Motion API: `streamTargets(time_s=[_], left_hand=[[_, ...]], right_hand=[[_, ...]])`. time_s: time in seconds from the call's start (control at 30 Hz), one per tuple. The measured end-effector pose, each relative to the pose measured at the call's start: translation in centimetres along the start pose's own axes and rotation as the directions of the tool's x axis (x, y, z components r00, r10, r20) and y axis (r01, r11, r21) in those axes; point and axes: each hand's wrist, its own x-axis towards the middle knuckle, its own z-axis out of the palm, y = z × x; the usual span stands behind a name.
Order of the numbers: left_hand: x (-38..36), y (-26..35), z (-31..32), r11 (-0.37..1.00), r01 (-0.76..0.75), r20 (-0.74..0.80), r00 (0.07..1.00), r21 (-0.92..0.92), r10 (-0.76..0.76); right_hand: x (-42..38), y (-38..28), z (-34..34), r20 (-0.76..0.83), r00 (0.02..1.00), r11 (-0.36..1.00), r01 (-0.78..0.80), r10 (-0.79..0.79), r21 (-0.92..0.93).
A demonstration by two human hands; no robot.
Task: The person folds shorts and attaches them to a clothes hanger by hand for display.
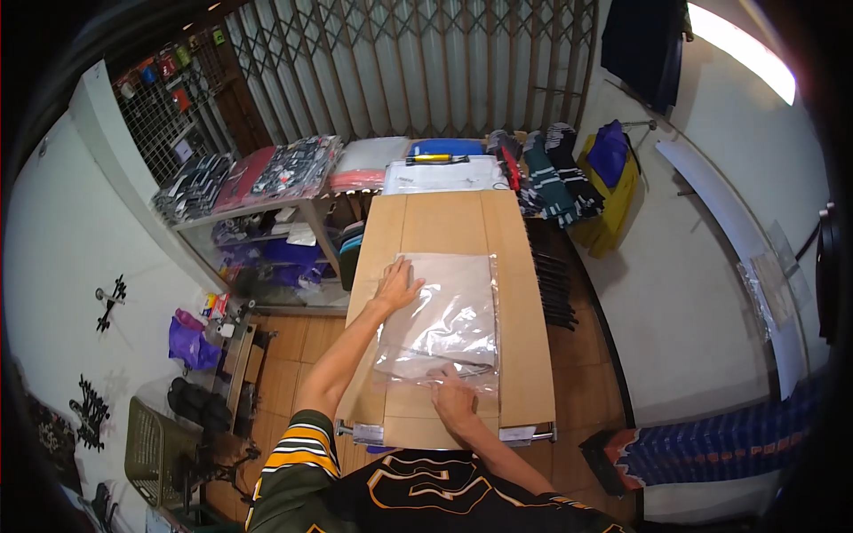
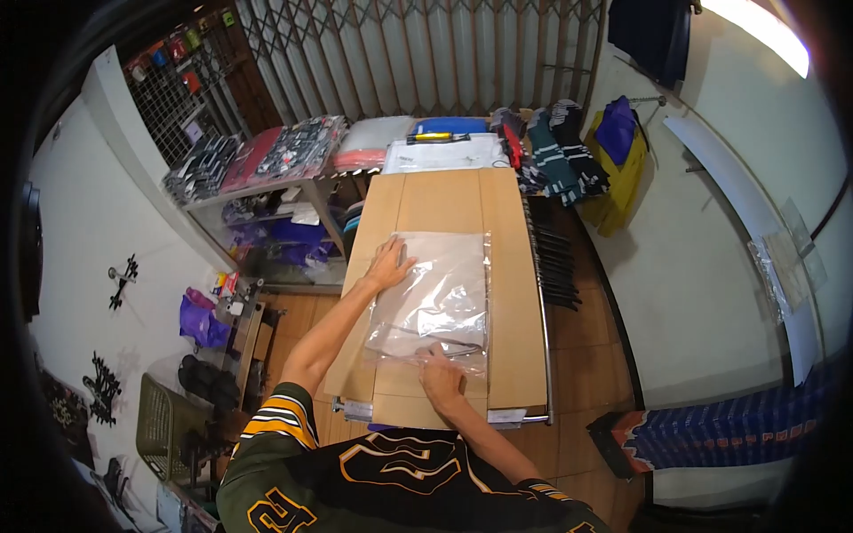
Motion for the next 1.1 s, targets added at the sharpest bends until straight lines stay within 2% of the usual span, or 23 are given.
streamTargets(time_s=[0.07, 0.13, 0.2, 0.27, 0.3, 0.37, 0.4, 0.5, 0.6, 0.63, 0.7, 0.73, 0.77, 0.8, 0.87, 0.9, 0.93, 0.97, 1.0, 1.07, 1.1], left_hand=[[1.4, -0.3, 0.5, 1.000, -0.001, 0.034, 0.999, 0.028, 0.000], [1.7, 0.1, 0.5, 0.986, 0.165, 0.114, 0.979, 0.039, -0.168], [2.2, 0.7, 0.3, 0.984, 0.172, 0.121, 0.977, 0.054, -0.177], [2.0, 1.7, -0.3, 0.963, 0.250, 0.160, 0.951, 0.101, -0.264], [1.9, 1.4, -0.3, 0.962, 0.253, 0.163, 0.950, 0.103, -0.267], [2.5, 1.2, -0.4, 0.963, 0.243, 0.238, 0.934, 0.117, -0.265], [2.8, 1.2, -0.2, 0.963, 0.244, 0.239, 0.934, 0.115, -0.265], [2.8, 1.0, 0.1, 0.950, 0.260, 0.286, 0.910, 0.172, -0.301], [2.6, 0.3, 0.4, 0.953, 0.254, 0.244, 0.926, 0.164, -0.289], [2.7, -0.1, 0.6, 0.959, 0.239, 0.229, 0.935, 0.152, -0.270], [3.2, -1.1, 1.3, 0.965, 0.225, 0.204, 0.947, 0.137, -0.249], [2.9, -1.7, 1.8, 0.974, 0.228, 0.000, 0.974, 0.012, -0.228], [3.0, -2.4, 2.2, 0.974, 0.200, -0.208, 0.953, -0.110, -0.219], [3.6, -2.9, 2.5, 0.974, 0.198, -0.216, 0.952, -0.110, -0.218], [4.8, -4.0, 2.9, 0.789, 0.516, -0.086, 0.817, -0.334, -0.571], [5.2, -4.0, 2.4, 0.732, 0.583, -0.044, 0.771, -0.351, -0.635], [5.6, -4.3, 2.1, 0.734, 0.580, -0.050, 0.772, -0.353, -0.634], [5.8, -4.6, 1.9, 0.712, 0.577, -0.013, 0.774, -0.399, -0.634], [6.0, -4.9, 1.7, 0.688, 0.574, 0.025, 0.776, -0.444, -0.631], [5.8, -3.4, -0.4, 0.709, 0.523, -0.029, 0.794, -0.473, -0.607], [5.9, -2.8, -1.3, 0.726, 0.473, -0.083, 0.808, -0.500, -0.584]], right_hand=[[0.3, 0.2, 0.1, -0.013, 0.999, 0.997, 0.051, -0.051, 0.049], [0.5, 0.5, 0.0, -0.017, 0.998, 0.997, 0.058, -0.057, 0.054], [1.0, 0.4, -0.7, -0.013, 0.997, 0.995, 0.074, -0.073, 0.064], [1.0, -0.2, -1.9, 0.091, 0.996, 1.000, -0.008, 0.007, 0.009], [0.6, -0.3, -2.1, 0.095, 0.995, 1.000, -0.010, 0.009, 0.012], [-0.3, -0.2, -2.6, 0.257, 0.966, 0.999, -0.040, 0.037, 0.005], [-0.8, -0.6, -3.3, 0.258, 0.965, 0.999, -0.040, 0.038, 0.002], [-2.2, -1.4, -4.6, 0.559, 0.827, 0.996, 0.091, -0.064, -0.021], [-3.5, -1.7, -4.9, 0.636, 0.761, 0.991, 0.114, -0.128, 0.064], [-3.7, -1.8, -4.9, 0.638, 0.758, 0.991, 0.120, -0.133, 0.063], [-3.8, -2.1, -4.9, 0.610, 0.777, 0.980, 0.043, -0.154, 0.193], [-3.9, -2.6, -4.9, 0.610, 0.776, 0.980, 0.051, -0.159, 0.191], [-4.0, -3.2, -5.0, 0.525, 0.842, 0.972, 0.000, -0.126, 0.235], [-3.9, -3.6, -5.1, 0.435, 0.896, 0.957, -0.046, -0.086, 0.285], [-4.0, -3.6, -4.6, 0.453, 0.888, 0.961, -0.056, -0.076, 0.272], [-4.4, -3.4, -3.7, 0.324, 0.941, 0.964, 0.009, -0.098, 0.267], [-4.8, -3.1, -2.8, 0.190, 0.974, 0.965, 0.072, -0.122, 0.253], [-5.0, -2.1, -1.6, 0.252, 0.957, 0.974, 0.090, -0.142, 0.209], [-5.2, -2.6, -1.6, 0.250, 0.957, 0.974, 0.094, -0.145, 0.207], [-6.1, -4.4, -2.0, 0.101, 0.982, 0.977, 0.174, -0.162, -0.127], [-6.5, -4.4, -1.4, 0.105, 0.981, 0.976, 0.174, -0.160, -0.131]])
